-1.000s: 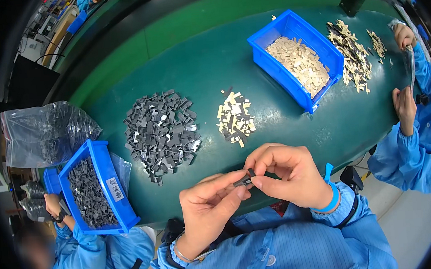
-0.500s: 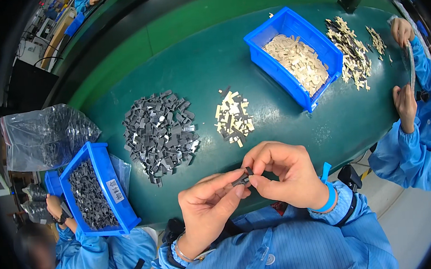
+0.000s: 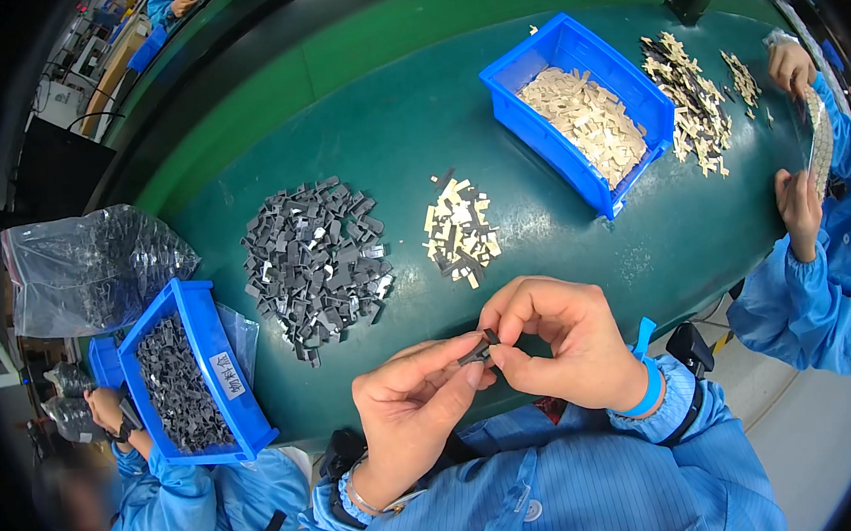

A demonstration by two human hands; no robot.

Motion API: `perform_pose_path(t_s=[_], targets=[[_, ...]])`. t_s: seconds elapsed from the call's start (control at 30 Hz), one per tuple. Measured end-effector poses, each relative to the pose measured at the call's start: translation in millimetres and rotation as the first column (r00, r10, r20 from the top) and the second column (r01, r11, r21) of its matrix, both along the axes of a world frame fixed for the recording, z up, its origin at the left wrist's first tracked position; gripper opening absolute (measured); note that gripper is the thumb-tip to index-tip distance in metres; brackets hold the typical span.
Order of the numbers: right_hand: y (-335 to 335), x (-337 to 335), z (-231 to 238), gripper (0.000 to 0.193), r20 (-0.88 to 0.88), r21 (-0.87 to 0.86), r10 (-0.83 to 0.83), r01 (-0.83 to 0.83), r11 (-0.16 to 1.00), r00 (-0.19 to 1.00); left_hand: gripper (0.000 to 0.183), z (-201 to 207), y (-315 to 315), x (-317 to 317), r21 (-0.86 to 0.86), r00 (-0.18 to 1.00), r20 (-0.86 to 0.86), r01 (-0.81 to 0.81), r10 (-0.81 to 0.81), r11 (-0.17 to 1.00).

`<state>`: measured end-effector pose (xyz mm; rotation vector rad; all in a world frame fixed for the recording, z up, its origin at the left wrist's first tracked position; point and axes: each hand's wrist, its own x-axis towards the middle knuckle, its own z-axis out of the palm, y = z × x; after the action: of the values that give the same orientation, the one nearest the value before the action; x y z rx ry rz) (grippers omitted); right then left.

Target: Assembling small grey and gold plastic components at a factory workbench.

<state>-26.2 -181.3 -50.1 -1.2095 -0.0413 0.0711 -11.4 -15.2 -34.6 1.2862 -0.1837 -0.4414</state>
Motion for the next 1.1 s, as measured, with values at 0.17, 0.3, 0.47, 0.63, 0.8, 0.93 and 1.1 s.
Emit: perform_pose_path(t_s=[0.17,0.3,0.47,0.63,0.8,0.93,1.1], targets=[[0.3,1.0,1.3,0.012,-0.013,-0.004,0.013,-0.013,1.000,1.000,0.025,0.8,-0.4,-2.1,-0.017,1.000,0.000,-0.024,0.024,1.000],[0.6,0.5,2.3,0.013,-0.034,-0.016,0.016,-0.016,1.000,0.999,0.025,-1.0,-0.7,-2.6,-0.050,1.000,0.022,-0.016,0.017,0.999],[-1.2,1.4,0.4,0.013,-0.048,0.001,0.074,-0.074,0.997,0.996,0.025,-0.1,-4.8,-6.9,-0.025,0.997,0.034,-0.068,0.069,0.997],[-2.7,3.3,2.2,0.011,-0.048,0.077,0.078,-0.074,0.994,0.996,0.023,0.8,-4.0,-6.5,-0.089,0.998,-0.046,-0.045,0.041,0.995],[-6.4,4.1,6.3,0.005,-0.062,0.211,0.120,-0.104,0.972,0.991,0.022,0.3,-2.0,-2.8,-0.236,0.963,-0.270,-0.059,-0.007,0.970],[-7.4,5.0,7.8,0.003,-0.142,0.215,0.138,-0.106,0.971,0.980,0.023,-0.2,-2.4,-1.7,-0.225,0.961,-0.275,-0.059,-0.005,0.973],[-8.4,3.8,5.5,0.003,-0.139,0.207,0.138,-0.108,0.972,0.981,0.024,0.0,-3.4,-3.1,-0.178,0.969,-0.248,-0.061,0.015,0.982]])
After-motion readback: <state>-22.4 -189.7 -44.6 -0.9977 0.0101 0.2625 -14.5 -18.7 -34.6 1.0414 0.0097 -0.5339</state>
